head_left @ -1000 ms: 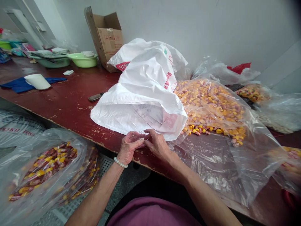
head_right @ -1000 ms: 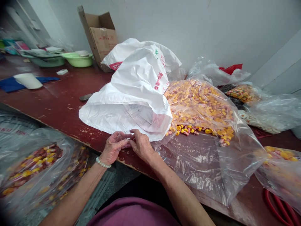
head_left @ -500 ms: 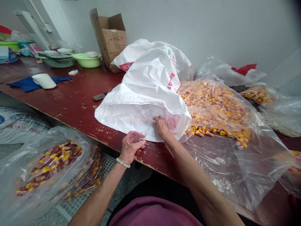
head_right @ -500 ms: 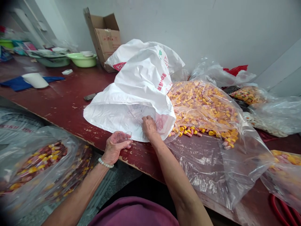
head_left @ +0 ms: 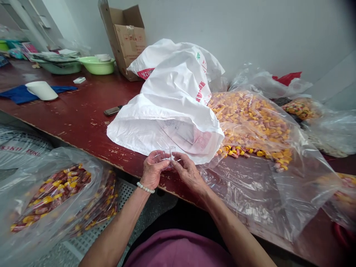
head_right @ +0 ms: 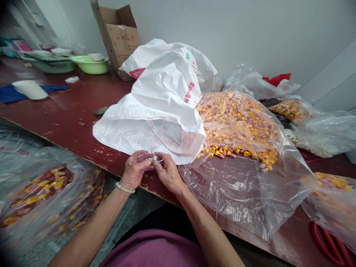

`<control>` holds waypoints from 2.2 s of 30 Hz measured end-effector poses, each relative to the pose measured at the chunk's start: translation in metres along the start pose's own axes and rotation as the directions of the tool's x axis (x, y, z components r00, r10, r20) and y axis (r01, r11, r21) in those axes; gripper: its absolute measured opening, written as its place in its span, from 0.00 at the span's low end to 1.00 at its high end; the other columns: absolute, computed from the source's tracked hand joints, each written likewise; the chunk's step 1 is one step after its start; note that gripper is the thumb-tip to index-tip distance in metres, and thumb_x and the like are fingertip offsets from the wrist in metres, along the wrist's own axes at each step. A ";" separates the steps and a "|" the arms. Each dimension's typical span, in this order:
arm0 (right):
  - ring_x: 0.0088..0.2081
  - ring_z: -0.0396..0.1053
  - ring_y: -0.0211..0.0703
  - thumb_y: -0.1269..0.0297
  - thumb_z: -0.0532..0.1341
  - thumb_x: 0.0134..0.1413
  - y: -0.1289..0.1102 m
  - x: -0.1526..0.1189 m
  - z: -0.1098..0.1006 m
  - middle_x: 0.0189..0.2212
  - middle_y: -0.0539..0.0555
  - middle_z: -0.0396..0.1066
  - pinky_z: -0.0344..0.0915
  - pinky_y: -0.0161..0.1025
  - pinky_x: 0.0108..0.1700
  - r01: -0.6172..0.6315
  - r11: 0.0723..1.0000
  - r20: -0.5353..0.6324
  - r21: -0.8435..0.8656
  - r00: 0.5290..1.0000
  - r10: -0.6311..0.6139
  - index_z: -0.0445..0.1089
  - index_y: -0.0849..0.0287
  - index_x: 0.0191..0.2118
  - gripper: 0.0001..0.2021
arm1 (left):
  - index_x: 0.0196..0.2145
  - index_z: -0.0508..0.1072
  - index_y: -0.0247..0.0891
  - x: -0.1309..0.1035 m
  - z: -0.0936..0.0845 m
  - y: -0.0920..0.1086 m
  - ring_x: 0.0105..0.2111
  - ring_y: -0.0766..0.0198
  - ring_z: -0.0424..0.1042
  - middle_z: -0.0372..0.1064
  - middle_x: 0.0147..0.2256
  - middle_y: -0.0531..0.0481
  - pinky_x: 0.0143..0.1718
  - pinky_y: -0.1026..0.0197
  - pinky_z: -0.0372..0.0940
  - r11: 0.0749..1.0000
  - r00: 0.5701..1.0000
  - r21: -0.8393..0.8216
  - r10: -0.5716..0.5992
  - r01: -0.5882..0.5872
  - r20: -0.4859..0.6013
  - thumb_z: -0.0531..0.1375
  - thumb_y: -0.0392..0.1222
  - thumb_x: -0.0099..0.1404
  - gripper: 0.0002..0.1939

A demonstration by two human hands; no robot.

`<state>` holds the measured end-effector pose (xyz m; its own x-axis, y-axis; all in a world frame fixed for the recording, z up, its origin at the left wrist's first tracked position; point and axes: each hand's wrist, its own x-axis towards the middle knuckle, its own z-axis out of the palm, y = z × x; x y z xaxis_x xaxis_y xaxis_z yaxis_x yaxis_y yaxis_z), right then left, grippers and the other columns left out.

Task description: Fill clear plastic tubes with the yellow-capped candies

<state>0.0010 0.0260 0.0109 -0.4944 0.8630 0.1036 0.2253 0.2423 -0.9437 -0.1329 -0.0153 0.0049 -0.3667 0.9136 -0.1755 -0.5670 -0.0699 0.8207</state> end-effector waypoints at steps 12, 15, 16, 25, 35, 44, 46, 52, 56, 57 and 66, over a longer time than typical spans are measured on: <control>0.39 0.66 0.40 0.58 0.59 0.55 -0.001 -0.003 -0.008 0.39 0.52 0.69 0.63 0.39 0.44 0.075 0.997 0.025 0.027 0.997 -0.076 0.67 0.55 0.48 0.16 | 0.42 0.68 0.38 -0.003 -0.001 -0.001 0.29 0.64 0.73 0.75 0.34 0.50 0.26 0.66 0.66 0.999 0.998 0.047 -0.015 0.012 0.068 0.69 0.33 0.42 0.27; 0.43 0.65 0.41 0.58 0.58 0.56 -0.004 -0.006 -0.018 0.42 0.53 0.67 0.61 0.40 0.48 0.097 0.995 0.029 -0.011 0.995 -0.097 0.67 0.54 0.50 0.16 | 0.41 0.68 0.37 -0.001 -0.003 0.002 0.27 0.64 0.73 0.74 0.31 0.51 0.26 0.64 0.67 0.998 0.995 0.039 -0.055 0.052 0.079 0.69 0.33 0.41 0.27; 0.43 0.65 0.41 0.59 0.57 0.57 -0.005 -0.008 -0.023 0.42 0.53 0.66 0.61 0.40 0.48 0.102 0.995 0.037 -0.006 0.994 -0.101 0.67 0.53 0.51 0.16 | 0.42 0.68 0.37 0.000 -0.004 0.003 0.28 0.63 0.74 0.74 0.32 0.51 0.28 0.62 0.69 0.997 0.993 0.027 -0.076 0.074 0.094 0.69 0.33 0.42 0.27; 0.34 0.64 0.37 0.70 0.57 0.53 -0.037 -0.010 -0.044 0.35 0.51 0.64 0.62 0.36 0.38 0.250 0.939 0.235 -0.236 0.952 -0.195 0.69 0.55 0.47 0.15 | 0.45 0.68 0.39 0.000 -0.006 0.009 0.37 0.55 0.75 0.73 0.40 0.46 0.38 0.53 0.70 0.965 0.948 -0.063 -0.236 0.254 0.213 0.67 0.37 0.51 0.23; 0.29 0.63 0.32 0.74 0.57 0.49 -0.033 -0.004 -0.026 0.35 0.51 0.64 0.61 0.32 0.33 0.232 0.947 0.111 -0.221 0.971 -0.212 0.69 0.58 0.42 0.12 | 0.46 0.66 0.41 -0.011 0.002 -0.001 0.33 0.62 0.73 0.71 0.38 0.48 0.31 0.62 0.68 0.991 0.945 0.123 -0.094 0.057 0.314 0.70 0.32 0.42 0.32; 0.36 0.68 0.39 0.67 0.63 0.48 -0.002 -0.018 -0.029 0.34 0.51 0.71 0.65 0.36 0.39 0.170 0.982 -0.050 -0.077 0.983 -0.174 0.70 0.58 0.34 0.05 | 0.43 0.67 0.39 -0.011 0.012 -0.013 0.36 0.61 0.72 0.71 0.37 0.47 0.37 0.63 0.66 0.782 0.925 0.504 0.246 -0.366 0.290 0.69 0.35 0.43 0.28; 0.35 0.69 0.39 0.65 0.64 0.49 -0.001 -0.024 -0.027 0.33 0.51 0.72 0.65 0.36 0.38 0.114 0.993 -0.079 -0.034 0.990 -0.116 0.71 0.57 0.35 0.06 | 0.42 0.67 0.39 -0.011 0.014 -0.017 0.35 0.61 0.72 0.71 0.36 0.47 0.37 0.63 0.67 0.772 0.922 0.514 0.249 -0.374 0.297 0.69 0.34 0.43 0.27; 0.33 0.69 0.38 0.63 0.60 0.53 -0.007 -0.044 -0.060 0.36 0.52 0.71 0.66 0.36 0.36 0.160 0.987 -0.235 -0.031 0.958 -0.163 0.68 0.56 0.42 0.10 | 0.42 0.65 0.38 -0.009 0.014 -0.025 0.31 0.63 0.72 0.71 0.32 0.50 0.35 0.62 0.68 0.835 0.943 0.471 0.155 -0.284 0.293 0.68 0.35 0.45 0.27; 0.33 0.68 0.39 0.61 0.53 0.58 0.022 -0.037 -0.125 0.35 0.54 0.70 0.66 0.37 0.34 -0.017 0.969 -0.543 -0.246 0.831 -0.123 0.66 0.59 0.43 0.11 | 0.42 0.65 0.37 -0.008 0.016 -0.025 0.27 0.67 0.70 0.70 0.31 0.51 0.32 0.62 0.67 0.826 0.941 0.486 0.146 -0.286 0.306 0.68 0.35 0.46 0.25; 0.34 0.68 0.40 0.61 0.52 0.58 0.033 -0.032 -0.139 0.35 0.55 0.70 0.66 0.38 0.36 -0.124 0.921 -0.573 -0.369 0.810 -0.121 0.67 0.60 0.41 0.11 | 0.42 0.65 0.37 -0.008 0.017 -0.025 0.27 0.67 0.70 0.70 0.31 0.51 0.32 0.62 0.67 0.824 0.940 0.489 0.143 -0.286 0.309 0.68 0.35 0.46 0.25; 0.41 0.66 0.51 0.60 0.54 0.56 0.073 0.004 -0.148 0.42 0.62 0.67 0.62 0.43 0.39 -0.455 0.599 -0.576 -0.659 0.817 -0.013 0.67 0.59 0.44 0.12 | 0.42 0.64 0.37 -0.020 0.028 -0.031 0.29 0.66 0.71 0.70 0.31 0.52 0.32 0.63 0.68 0.786 0.924 0.516 0.179 -0.342 0.339 0.67 0.34 0.46 0.26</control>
<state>0.1400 0.1131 -0.0114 0.0764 0.9576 0.2779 0.9130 0.0448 -0.4055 -0.0872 -0.0203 -0.0020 -0.1901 0.9671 0.1691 0.0603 -0.1604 0.9852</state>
